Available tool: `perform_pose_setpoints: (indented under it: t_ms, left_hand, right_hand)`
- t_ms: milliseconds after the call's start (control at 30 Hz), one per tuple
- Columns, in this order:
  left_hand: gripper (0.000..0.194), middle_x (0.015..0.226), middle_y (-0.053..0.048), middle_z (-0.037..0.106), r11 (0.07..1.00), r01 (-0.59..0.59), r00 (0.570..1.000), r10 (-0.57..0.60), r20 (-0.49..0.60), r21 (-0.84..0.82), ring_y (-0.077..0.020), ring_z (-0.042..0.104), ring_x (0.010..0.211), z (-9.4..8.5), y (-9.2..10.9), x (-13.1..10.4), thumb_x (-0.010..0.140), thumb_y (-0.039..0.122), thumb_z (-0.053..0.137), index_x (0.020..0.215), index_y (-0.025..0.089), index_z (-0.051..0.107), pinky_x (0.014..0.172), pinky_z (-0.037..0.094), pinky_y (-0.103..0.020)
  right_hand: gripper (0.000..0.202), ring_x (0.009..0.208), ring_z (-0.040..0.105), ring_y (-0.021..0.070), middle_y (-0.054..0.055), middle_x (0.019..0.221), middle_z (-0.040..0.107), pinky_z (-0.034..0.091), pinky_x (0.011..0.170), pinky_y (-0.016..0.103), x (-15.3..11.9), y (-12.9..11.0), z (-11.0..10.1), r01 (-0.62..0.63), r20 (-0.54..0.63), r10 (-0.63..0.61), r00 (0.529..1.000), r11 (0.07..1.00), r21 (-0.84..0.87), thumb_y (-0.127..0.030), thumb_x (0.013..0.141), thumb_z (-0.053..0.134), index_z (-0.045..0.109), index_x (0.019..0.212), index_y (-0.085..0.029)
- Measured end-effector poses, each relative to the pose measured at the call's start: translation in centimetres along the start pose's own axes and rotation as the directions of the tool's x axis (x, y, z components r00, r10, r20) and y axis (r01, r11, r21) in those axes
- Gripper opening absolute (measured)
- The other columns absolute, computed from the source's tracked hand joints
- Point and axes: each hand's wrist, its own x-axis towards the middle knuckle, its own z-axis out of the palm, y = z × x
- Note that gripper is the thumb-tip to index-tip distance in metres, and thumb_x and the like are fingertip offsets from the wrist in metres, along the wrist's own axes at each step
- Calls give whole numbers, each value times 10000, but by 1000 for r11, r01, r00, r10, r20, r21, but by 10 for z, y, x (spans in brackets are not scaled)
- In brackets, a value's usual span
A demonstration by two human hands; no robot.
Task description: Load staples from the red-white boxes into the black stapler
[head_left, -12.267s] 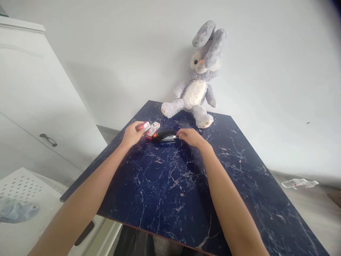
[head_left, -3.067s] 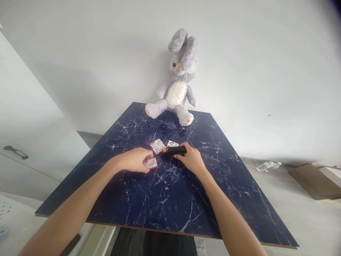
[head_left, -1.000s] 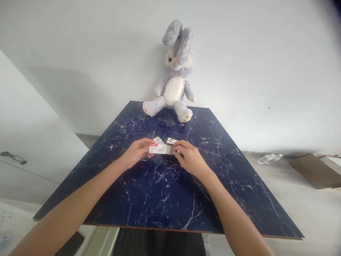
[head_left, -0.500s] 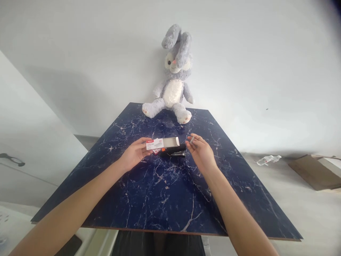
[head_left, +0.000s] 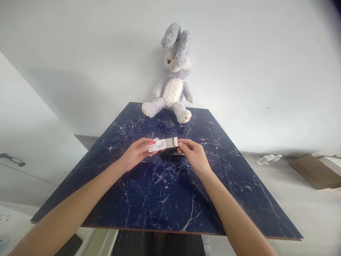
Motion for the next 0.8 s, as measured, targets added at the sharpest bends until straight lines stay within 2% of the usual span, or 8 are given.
perform_pose_setpoints:
  t_ms: [167,367,467,533,600,667,700,800]
  left_hand:
    - [296,1123,-61,721,996,-14,999,11,35,92,-157,706,863,0,-1,-1,844,328,768,1120,245,697,782,609,-293]
    - [374,1134,-90,716,982,5,995,-23,95,191,-211,717,915,5,-6,-1,827,374,778,1147,214,672,832,604,-378]
    - [398,1042,-90,725,949,-4,994,-30,105,315,-207,715,853,7,-9,-1,875,448,706,1192,212,659,752,596,-352]
    - [402,929,-71,725,835,-40,990,-42,135,548,-180,687,723,7,-9,-2,892,496,660,1182,217,680,644,562,-309]
    - [388,907,-57,716,588,-134,988,11,157,798,-166,649,664,6,-9,-3,881,523,653,1130,234,721,602,519,-295]
    - [365,960,-53,710,336,-190,978,141,151,922,-169,636,686,5,-9,-3,902,519,617,1118,250,735,627,504,-302]
    - [365,986,-56,707,258,-193,968,211,140,947,-175,636,710,5,-10,-2,924,509,584,1138,250,729,649,504,-310]
    - [367,1097,-79,708,168,-222,930,332,157,961,-223,647,900,5,-16,2,972,447,521,1215,231,692,804,519,-366]
  right_hand:
    - [301,767,710,200,54,888,756,585,769,346,-3,-5,2,38,-15,-41,999,985,-170,-422,861,653,751,1062,-221]
    - [287,749,689,170,42,937,753,585,738,308,-10,-4,14,92,192,-65,979,986,-138,-402,879,626,750,1061,-217]
    - [292,723,680,163,39,919,745,578,683,292,-6,-2,11,69,194,-40,980,987,-147,-416,882,614,718,1065,-215]
    - [301,661,657,153,33,889,733,551,598,274,1,1,2,52,117,-33,993,985,-165,-439,876,616,675,1071,-218]
    - [299,572,603,135,14,807,703,494,518,253,8,3,-11,51,9,-50,999,973,-224,-471,880,604,648,1038,-221]
    - [307,511,543,121,-12,684,642,441,486,245,16,6,-24,52,-62,-73,995,956,-288,-500,888,586,650,984,-216]
    - [314,507,533,122,-20,644,614,433,489,245,19,7,-29,51,-85,-80,993,952,-301,-508,888,584,656,969,-213]
    - [337,601,600,149,-2,679,641,491,574,269,26,10,-40,38,-107,-67,992,968,-249,-507,854,627,683,1003,-211]
